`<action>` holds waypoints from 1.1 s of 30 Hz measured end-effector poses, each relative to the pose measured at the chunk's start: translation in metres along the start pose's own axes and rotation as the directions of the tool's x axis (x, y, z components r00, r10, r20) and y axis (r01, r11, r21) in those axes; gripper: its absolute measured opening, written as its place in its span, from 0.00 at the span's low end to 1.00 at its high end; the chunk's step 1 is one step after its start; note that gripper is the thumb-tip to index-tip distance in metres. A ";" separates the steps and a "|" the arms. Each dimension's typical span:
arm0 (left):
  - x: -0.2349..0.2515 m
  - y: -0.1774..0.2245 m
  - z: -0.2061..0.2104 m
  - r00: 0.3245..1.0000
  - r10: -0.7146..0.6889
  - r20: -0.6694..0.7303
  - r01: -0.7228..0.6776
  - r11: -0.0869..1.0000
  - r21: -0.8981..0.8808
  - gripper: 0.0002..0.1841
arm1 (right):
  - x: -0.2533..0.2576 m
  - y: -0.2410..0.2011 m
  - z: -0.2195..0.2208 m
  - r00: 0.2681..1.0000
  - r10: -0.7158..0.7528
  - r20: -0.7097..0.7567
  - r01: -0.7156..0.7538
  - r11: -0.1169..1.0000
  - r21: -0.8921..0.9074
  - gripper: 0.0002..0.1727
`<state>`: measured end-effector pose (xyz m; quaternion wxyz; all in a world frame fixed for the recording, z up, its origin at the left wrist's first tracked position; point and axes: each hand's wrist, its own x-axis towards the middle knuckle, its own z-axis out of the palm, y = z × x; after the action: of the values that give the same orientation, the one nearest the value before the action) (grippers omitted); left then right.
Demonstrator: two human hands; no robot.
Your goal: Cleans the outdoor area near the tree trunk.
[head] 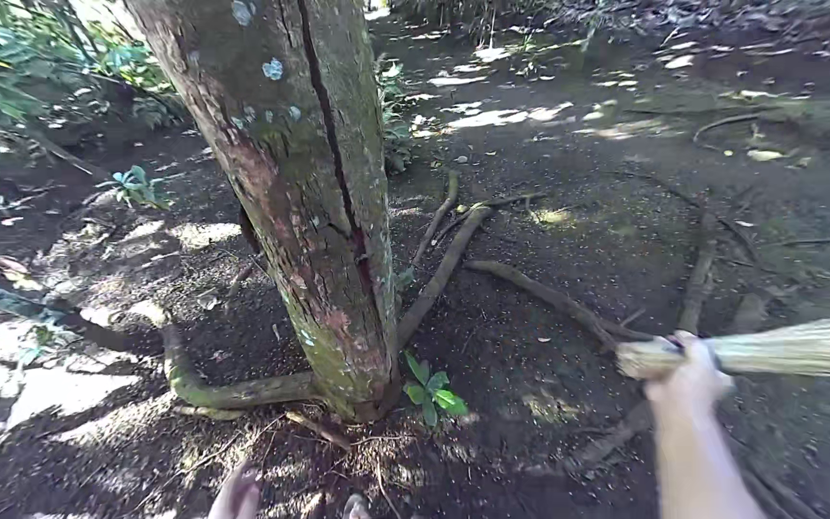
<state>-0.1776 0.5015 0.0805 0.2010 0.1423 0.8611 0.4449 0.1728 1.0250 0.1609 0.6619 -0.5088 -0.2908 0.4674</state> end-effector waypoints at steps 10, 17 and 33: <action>0.230 0.320 -0.026 0.162 0.950 -0.266 -0.839 0.275 0.470 0.34 | -0.161 0.199 -0.085 0.651 0.759 -0.007 0.138 -0.127 -0.982 0.44; 0.319 0.348 -0.016 0.092 0.934 -0.347 -0.823 0.267 0.502 0.45 | -0.093 0.078 -0.094 0.869 0.482 -0.113 -0.422 0.600 -0.680 0.20; 0.309 0.338 -0.023 0.085 0.921 -0.381 -0.961 0.177 0.213 0.27 | -0.187 0.200 0.338 0.855 0.509 0.099 -0.516 0.814 0.266 0.20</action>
<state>-0.4378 0.8065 0.3032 -0.3193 0.5490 0.5655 0.5262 -0.2567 0.9986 0.0944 0.5741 -0.4627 -0.0809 0.6706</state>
